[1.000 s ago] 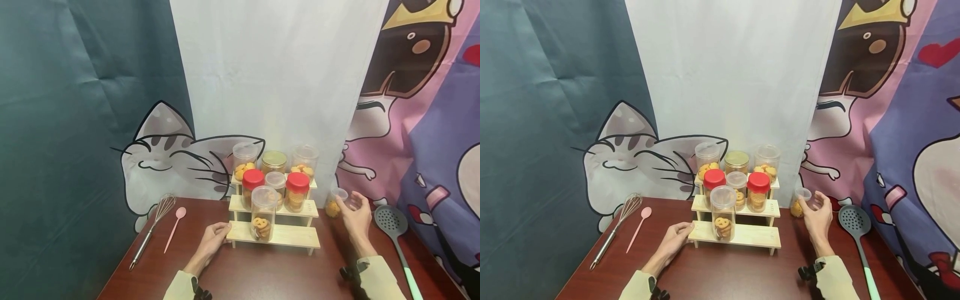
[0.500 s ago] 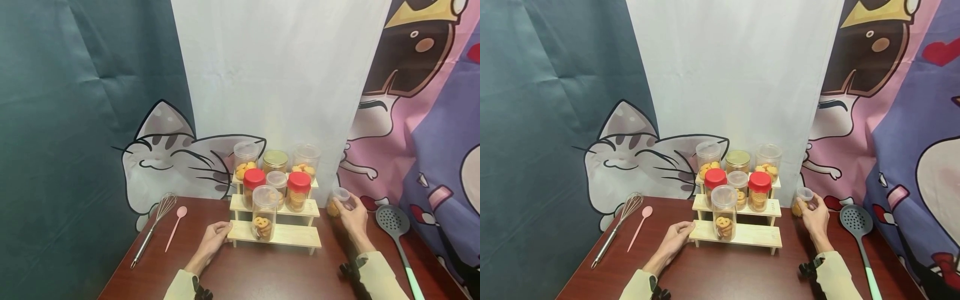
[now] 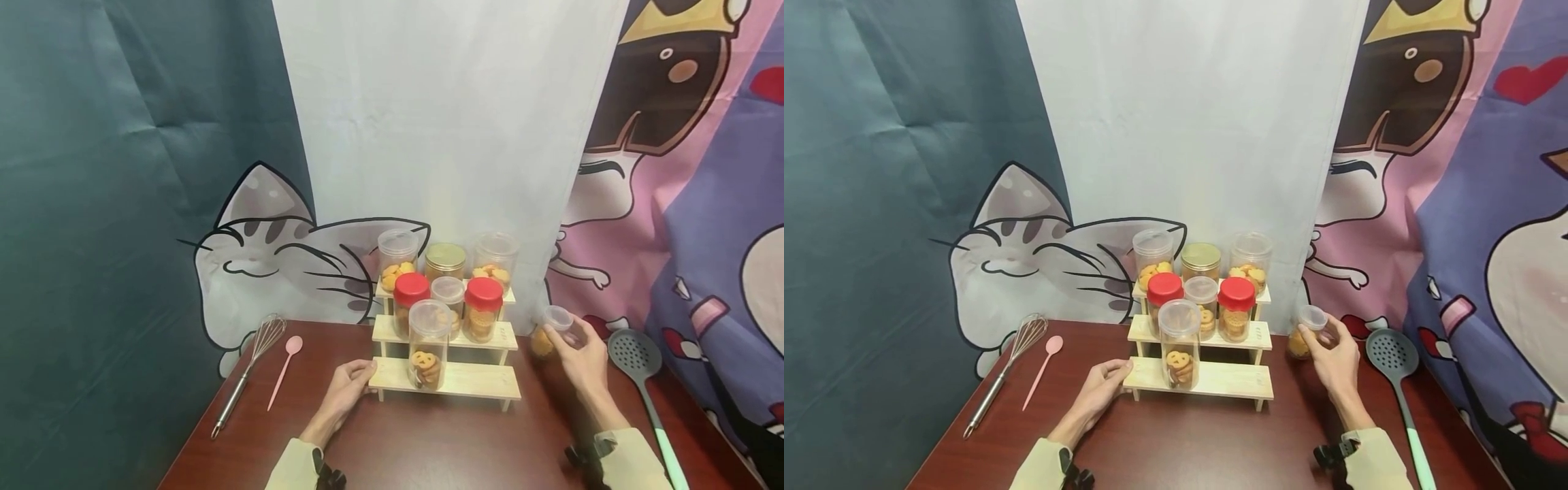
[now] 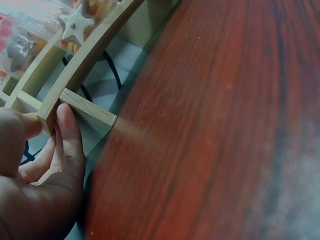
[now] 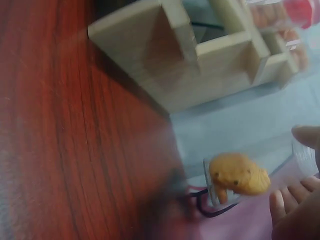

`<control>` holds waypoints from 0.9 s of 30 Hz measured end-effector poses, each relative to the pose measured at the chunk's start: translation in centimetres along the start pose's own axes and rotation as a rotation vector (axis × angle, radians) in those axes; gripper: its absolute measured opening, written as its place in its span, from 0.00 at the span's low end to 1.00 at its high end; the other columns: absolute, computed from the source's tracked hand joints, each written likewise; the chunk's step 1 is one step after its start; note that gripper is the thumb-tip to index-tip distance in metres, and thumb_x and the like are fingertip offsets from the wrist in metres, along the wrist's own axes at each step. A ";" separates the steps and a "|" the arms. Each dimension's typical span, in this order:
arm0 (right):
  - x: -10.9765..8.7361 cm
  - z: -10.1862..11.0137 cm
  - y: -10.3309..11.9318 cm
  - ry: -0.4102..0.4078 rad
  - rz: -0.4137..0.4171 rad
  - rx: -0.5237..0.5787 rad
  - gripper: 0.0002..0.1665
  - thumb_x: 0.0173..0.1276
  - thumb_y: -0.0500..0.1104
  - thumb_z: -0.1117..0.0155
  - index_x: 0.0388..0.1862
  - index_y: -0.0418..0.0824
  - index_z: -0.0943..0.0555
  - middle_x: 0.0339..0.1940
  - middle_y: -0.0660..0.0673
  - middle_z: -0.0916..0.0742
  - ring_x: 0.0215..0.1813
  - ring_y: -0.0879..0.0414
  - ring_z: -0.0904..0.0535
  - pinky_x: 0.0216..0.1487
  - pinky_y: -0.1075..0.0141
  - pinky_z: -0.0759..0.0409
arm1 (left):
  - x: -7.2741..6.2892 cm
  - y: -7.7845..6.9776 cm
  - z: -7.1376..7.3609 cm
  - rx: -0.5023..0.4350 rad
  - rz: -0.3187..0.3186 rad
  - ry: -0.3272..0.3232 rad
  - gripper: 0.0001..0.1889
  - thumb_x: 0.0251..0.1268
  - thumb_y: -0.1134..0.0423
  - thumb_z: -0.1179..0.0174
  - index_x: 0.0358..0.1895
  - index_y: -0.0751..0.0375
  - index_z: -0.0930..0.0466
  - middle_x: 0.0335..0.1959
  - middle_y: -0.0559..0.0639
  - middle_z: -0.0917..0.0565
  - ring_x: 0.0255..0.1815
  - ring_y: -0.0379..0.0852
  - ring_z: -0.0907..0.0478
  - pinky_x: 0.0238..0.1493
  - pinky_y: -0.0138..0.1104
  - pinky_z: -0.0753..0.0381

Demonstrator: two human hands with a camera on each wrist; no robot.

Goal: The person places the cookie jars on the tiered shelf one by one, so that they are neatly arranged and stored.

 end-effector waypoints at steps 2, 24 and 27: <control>-0.6 0.2 0.6 -0.004 0.035 0.035 0.38 0.70 0.54 0.20 0.75 0.44 0.20 0.62 0.44 0.11 0.47 0.77 0.19 0.47 0.87 0.23 | 0.0 0.0 0.1 0.002 0.002 -0.005 0.24 0.82 0.57 0.37 0.62 0.79 0.22 0.49 0.65 0.09 0.41 0.43 0.12 0.43 0.32 0.10; -8.7 -2.3 4.9 0.235 0.273 0.137 0.32 0.66 0.41 0.17 0.68 0.48 0.17 0.45 0.47 0.08 0.45 0.64 0.12 0.47 0.73 0.14 | 0.3 0.1 0.0 -0.019 0.005 -0.017 0.22 0.81 0.59 0.36 0.61 0.80 0.21 0.49 0.64 0.09 0.40 0.42 0.12 0.43 0.32 0.10; -9.3 -3.3 5.2 0.269 0.319 0.135 0.33 0.65 0.42 0.15 0.68 0.49 0.17 0.50 0.46 0.08 0.48 0.65 0.12 0.50 0.72 0.14 | 0.3 0.2 -0.1 -0.018 0.009 -0.015 0.22 0.82 0.59 0.36 0.61 0.79 0.21 0.49 0.65 0.09 0.41 0.43 0.12 0.43 0.32 0.10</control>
Point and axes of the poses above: each hand's wrist, its own x-axis towards the middle knuckle, its own z-axis out of the back of the hand, y = z × x, the point moved 2 cm from there along x, towards the middle knuckle
